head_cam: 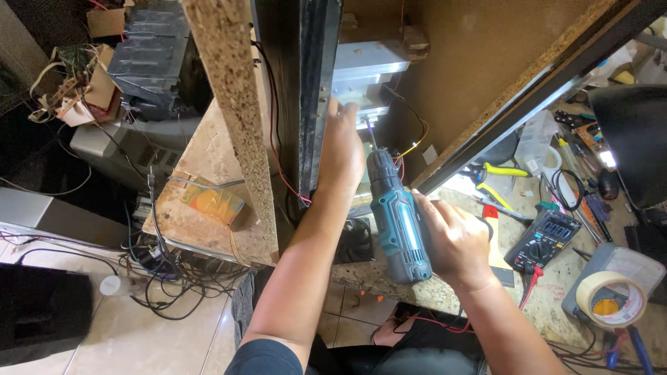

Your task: Repairing an electronic device by disassembling internal components with a power drill and screwdriver

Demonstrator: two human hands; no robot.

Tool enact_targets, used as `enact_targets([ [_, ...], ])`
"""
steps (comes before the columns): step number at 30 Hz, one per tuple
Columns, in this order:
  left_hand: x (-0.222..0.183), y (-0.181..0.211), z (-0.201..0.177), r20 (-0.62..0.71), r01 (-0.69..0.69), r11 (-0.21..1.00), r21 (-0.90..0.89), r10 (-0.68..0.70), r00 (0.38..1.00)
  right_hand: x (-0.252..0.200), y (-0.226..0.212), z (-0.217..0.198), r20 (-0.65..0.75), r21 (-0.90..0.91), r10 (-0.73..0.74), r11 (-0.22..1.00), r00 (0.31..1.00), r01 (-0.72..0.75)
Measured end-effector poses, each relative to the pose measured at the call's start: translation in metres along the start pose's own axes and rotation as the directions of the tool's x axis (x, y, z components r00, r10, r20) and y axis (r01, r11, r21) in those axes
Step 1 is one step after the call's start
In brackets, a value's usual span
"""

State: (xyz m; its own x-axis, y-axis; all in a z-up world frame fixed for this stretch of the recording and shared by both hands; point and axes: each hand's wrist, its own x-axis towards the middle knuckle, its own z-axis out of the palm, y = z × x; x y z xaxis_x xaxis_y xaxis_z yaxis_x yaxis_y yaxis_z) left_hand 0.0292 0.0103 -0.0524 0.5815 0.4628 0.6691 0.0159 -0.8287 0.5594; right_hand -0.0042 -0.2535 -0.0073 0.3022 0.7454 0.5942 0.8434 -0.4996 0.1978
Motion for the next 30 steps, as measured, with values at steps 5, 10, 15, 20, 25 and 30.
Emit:
enact_targets([
  [5,0.004,0.024,-0.031,0.026,-0.004,1.0,0.002,0.004,1.0,-0.004,0.005,0.006,0.012,-0.048,0.006,0.999,1.0,-0.005],
  [10,-0.009,0.007,0.005,0.056,0.056,0.998,0.006,-0.056,0.997,-0.026,0.012,0.032,0.012,0.081,0.074,0.994,0.997,-0.074],
  [15,-0.001,0.014,-0.007,0.065,0.031,0.997,0.069,-0.036,0.997,-0.029,0.004,0.03,0.01,0.097,0.126,0.987,0.992,-0.126],
  [20,0.001,0.023,-0.011,0.123,0.097,0.981,0.168,-0.119,0.985,-0.034,0.001,0.027,0.081,0.181,0.19,0.962,0.978,-0.202],
  [25,-0.015,0.044,-0.037,0.044,0.103,0.976,0.194,-0.114,0.993,-0.037,-0.003,0.023,0.097,0.239,0.201,0.946,0.975,-0.219],
  [30,-0.039,0.059,-0.041,-0.249,0.04,0.968,-0.248,-0.103,0.963,-0.044,0.0,0.028,0.051,0.284,0.197,0.937,0.979,-0.204],
])
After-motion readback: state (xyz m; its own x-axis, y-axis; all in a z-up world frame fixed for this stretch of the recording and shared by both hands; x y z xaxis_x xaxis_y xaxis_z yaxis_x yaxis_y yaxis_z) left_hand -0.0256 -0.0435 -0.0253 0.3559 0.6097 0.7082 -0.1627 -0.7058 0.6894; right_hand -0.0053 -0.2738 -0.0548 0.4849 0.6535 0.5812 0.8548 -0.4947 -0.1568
